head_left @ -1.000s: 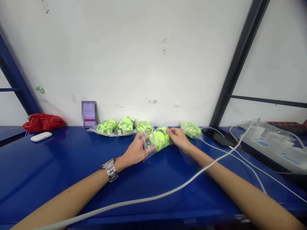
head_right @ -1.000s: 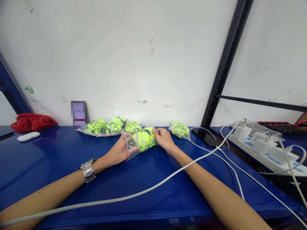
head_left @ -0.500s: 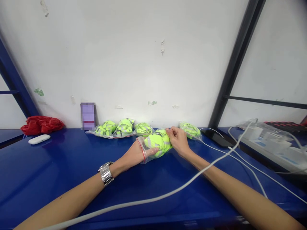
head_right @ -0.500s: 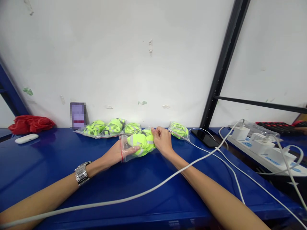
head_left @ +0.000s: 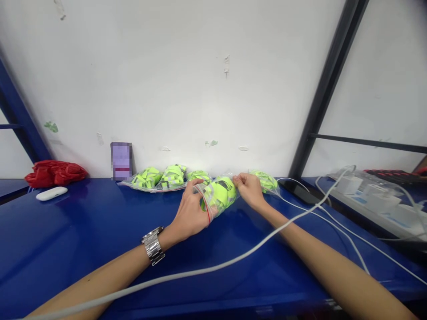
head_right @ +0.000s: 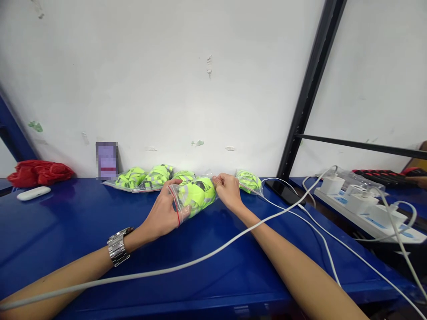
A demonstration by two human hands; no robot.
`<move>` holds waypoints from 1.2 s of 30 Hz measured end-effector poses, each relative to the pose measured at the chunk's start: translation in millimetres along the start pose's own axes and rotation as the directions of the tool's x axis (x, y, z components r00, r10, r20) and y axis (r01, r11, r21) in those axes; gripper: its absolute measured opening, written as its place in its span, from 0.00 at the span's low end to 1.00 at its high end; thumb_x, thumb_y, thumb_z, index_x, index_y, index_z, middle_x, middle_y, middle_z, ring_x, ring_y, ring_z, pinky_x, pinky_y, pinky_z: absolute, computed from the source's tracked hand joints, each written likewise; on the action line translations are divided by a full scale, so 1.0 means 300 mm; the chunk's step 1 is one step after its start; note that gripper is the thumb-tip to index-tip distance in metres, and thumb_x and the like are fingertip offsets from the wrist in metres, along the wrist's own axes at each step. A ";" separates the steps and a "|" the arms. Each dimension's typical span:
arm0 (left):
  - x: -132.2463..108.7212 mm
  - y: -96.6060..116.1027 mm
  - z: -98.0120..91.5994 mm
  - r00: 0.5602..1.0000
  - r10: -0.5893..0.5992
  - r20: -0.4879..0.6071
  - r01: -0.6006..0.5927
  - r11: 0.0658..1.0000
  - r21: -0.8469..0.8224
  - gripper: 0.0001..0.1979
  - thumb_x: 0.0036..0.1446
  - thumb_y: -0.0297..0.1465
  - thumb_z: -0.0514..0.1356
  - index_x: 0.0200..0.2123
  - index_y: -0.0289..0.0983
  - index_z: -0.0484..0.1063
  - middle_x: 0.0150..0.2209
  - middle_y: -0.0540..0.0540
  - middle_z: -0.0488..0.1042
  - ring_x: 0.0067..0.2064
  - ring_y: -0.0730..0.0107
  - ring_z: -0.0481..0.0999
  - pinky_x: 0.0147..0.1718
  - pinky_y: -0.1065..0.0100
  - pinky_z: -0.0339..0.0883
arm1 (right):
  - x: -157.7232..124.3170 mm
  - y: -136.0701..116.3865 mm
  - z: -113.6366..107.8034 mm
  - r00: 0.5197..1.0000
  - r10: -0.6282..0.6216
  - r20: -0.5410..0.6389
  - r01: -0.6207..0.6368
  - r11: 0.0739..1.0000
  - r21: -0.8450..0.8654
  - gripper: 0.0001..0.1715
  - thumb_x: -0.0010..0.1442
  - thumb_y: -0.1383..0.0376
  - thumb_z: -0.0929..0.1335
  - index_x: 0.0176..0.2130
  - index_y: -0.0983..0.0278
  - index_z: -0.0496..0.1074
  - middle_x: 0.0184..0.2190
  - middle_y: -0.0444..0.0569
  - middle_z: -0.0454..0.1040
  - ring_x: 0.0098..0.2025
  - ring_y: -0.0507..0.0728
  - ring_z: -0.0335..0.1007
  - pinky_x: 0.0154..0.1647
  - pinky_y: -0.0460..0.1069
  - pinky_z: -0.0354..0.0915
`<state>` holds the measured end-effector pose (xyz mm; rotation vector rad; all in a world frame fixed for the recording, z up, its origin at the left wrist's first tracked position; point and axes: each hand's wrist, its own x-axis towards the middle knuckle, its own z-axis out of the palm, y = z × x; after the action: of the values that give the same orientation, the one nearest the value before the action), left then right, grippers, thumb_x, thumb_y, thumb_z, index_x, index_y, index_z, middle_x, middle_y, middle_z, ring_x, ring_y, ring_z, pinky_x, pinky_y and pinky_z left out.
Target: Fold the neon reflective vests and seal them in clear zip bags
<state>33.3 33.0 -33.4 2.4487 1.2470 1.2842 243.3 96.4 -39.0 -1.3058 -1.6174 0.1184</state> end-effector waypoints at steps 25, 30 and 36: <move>-0.103 0.081 -0.020 0.955 0.245 -0.167 -0.227 0.966 0.124 0.07 0.50 0.26 0.58 0.21 0.32 0.72 0.45 0.36 0.65 0.50 0.53 0.69 0.48 0.52 0.68 | 0.014 0.097 0.046 0.991 0.126 -0.047 -0.133 0.968 -0.215 0.17 0.57 0.63 0.63 0.19 0.64 0.67 0.17 0.45 0.67 0.23 0.53 0.59 0.27 0.47 0.50; -0.150 0.039 -0.063 0.947 0.294 -0.134 -0.280 0.954 0.112 0.08 0.51 0.25 0.58 0.22 0.31 0.73 0.45 0.37 0.66 0.47 0.58 0.71 0.47 0.59 0.71 | 0.009 0.114 0.067 0.990 0.140 -0.023 -0.142 0.971 -0.193 0.18 0.57 0.63 0.64 0.19 0.64 0.67 0.17 0.44 0.67 0.23 0.53 0.60 0.28 0.47 0.52; -0.184 -0.002 -0.093 0.948 0.285 -0.139 -0.286 0.958 0.017 0.12 0.54 0.22 0.56 0.19 0.33 0.69 0.47 0.41 0.63 0.48 0.65 0.72 0.51 0.64 0.71 | 0.012 0.128 0.079 0.981 0.189 -0.041 -0.193 0.965 -0.176 0.17 0.57 0.63 0.64 0.19 0.64 0.69 0.16 0.44 0.67 0.23 0.53 0.61 0.28 0.46 0.53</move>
<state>-4.2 -13.1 -51.1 2.6527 0.9373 1.5496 252.3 126.3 -71.9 -1.5962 -1.5057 0.0753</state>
